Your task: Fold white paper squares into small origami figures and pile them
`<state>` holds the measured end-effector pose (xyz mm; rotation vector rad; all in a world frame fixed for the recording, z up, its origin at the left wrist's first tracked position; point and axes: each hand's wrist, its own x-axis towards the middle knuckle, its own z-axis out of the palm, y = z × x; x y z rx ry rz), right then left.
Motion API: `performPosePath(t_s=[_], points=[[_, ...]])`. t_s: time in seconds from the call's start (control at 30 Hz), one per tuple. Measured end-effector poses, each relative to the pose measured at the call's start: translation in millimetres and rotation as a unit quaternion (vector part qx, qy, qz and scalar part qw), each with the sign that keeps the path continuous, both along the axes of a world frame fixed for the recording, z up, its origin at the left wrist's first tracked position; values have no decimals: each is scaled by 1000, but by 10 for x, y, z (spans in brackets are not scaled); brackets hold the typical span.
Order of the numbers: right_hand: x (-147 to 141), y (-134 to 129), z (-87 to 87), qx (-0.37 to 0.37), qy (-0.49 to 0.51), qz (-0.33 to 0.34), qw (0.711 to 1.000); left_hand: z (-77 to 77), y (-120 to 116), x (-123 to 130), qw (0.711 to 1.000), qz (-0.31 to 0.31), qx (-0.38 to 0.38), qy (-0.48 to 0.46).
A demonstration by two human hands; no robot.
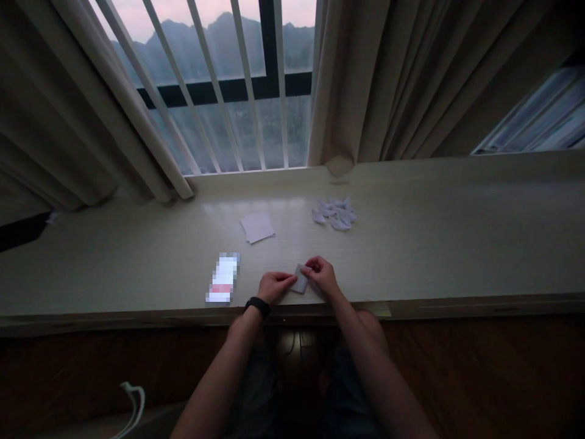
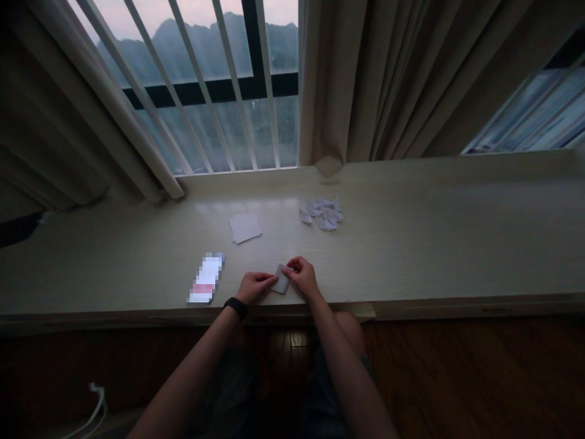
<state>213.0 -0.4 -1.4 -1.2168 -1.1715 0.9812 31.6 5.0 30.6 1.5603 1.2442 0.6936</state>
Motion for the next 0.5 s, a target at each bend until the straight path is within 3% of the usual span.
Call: performPosePath(t_s=[0.2, 0.5], points=[[-49, 38, 13, -16, -34, 7, 999, 51, 26, -19, 999, -31, 12, 24], [-145, 84, 29, -109, 80, -31, 990, -4, 32, -26, 999, 28, -20, -11]])
